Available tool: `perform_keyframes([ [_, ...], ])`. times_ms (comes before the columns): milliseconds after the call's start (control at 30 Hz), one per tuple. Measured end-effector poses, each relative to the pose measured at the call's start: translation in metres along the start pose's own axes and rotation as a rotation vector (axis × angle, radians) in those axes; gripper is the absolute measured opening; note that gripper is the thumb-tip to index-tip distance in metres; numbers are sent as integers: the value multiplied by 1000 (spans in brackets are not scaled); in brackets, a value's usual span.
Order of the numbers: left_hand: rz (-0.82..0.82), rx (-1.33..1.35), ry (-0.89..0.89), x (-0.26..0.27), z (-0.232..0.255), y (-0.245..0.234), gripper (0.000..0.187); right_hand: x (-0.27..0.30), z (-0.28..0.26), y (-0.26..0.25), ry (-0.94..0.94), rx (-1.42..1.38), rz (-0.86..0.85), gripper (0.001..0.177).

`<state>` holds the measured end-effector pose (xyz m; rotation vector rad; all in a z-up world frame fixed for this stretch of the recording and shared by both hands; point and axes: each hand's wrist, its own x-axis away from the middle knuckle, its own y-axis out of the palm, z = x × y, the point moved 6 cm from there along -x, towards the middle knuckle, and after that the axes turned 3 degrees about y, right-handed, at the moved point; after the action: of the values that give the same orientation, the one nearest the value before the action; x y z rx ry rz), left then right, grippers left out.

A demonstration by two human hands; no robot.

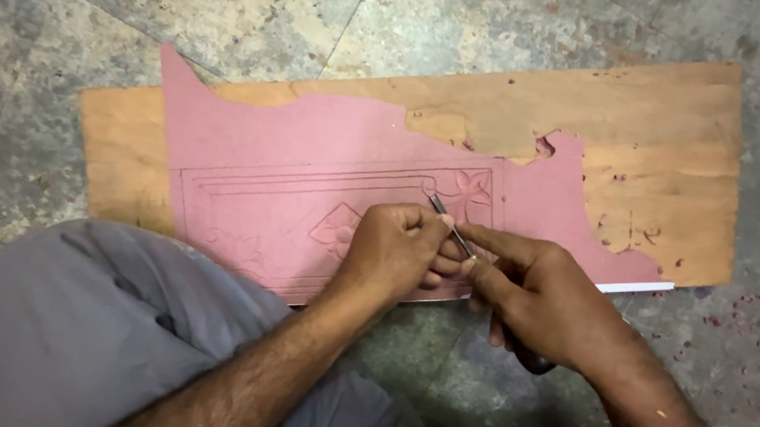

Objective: The person is carving decorative floral and geometric patterns into a wooden board using a small hand-held carving tool, moving the tool along marked lines while holding the board in place.

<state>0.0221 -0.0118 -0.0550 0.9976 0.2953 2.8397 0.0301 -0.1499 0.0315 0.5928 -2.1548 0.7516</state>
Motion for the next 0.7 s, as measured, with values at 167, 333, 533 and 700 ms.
perform_keyframes([
  [167,12,3,14,2,3,-2,32,-2,2,-1,73,-82,-15,50],
  [333,24,1,-7,5,8,-2,32,-3,2,-2,134,-101,-7,40],
  [533,61,-7,-14,2,5,-4,31,-8,7,4,69,-208,-11,43],
  [700,89,-5,-4,-4,-3,-8,31,-9,8,13,21,-213,21,40],
])
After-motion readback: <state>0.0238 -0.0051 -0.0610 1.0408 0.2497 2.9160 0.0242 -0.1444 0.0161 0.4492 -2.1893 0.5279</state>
